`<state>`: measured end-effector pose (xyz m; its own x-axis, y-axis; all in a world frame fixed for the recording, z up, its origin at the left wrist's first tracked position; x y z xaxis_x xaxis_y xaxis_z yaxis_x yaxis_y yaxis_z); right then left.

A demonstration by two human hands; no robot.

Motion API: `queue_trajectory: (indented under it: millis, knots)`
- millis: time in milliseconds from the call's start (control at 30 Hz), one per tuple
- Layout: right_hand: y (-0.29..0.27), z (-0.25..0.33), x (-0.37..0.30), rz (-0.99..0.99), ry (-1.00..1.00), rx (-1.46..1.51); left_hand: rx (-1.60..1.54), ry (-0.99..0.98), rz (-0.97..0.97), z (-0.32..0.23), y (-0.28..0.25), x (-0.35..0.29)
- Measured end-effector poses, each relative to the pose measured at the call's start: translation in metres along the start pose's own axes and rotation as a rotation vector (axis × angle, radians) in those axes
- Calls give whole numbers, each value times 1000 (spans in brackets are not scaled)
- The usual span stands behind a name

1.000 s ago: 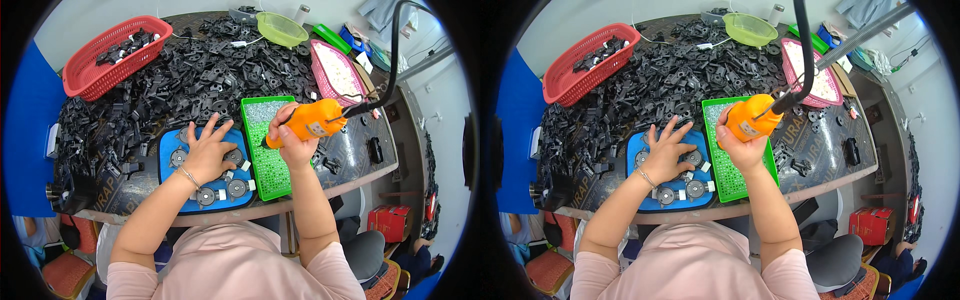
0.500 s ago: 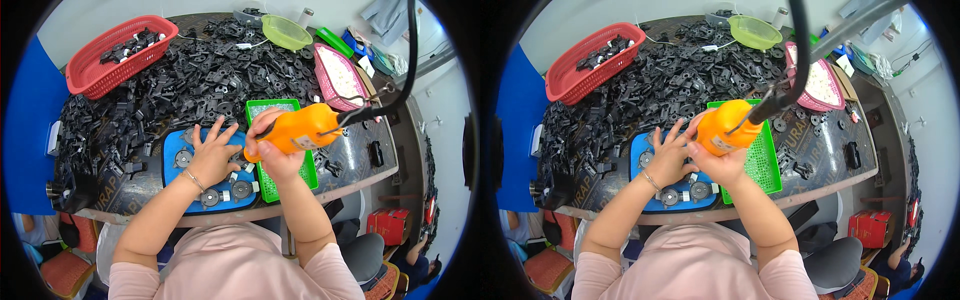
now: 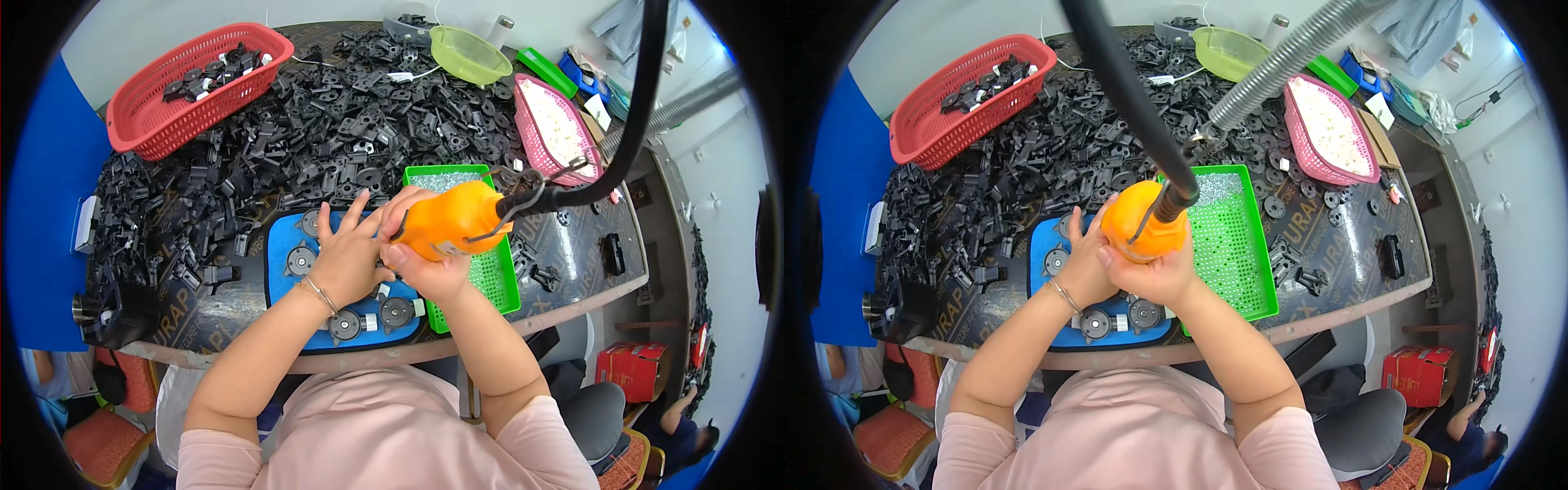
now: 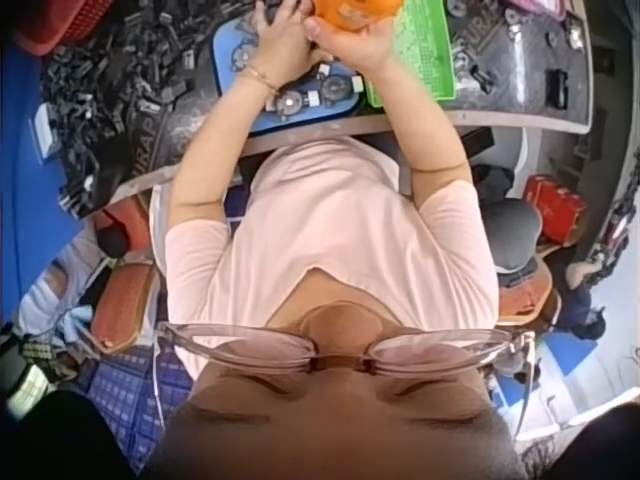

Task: Assembling small plastic toy components using an electric screwdriver at a factory workbench.

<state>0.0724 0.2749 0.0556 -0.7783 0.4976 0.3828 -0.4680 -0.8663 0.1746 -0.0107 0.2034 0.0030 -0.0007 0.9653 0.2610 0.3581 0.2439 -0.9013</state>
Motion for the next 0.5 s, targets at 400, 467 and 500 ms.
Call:
queue_trajectory:
  millis: [400,467,500]
  knots:
    - [-55,53,-1,-124,-76,94,-40,-29,154,-3,-8,3]
    - [-65,38,-8,-174,-31,60,-46,-48,179,-3,-10,4]
    - [-68,34,-10,-176,-31,59,-48,-47,180,-4,-10,4]
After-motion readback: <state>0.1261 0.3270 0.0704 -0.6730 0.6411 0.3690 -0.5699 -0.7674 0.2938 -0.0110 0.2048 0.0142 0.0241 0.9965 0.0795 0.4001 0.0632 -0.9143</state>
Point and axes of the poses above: each hand's wrist, its own x-axis towards the middle knuckle, its own y-axis out of the palm, z = x × y, the point moved 4 cm from there along x, towards the middle knuckle, and after that the axes turned 12 degrees about y, right-handed, at the moved point
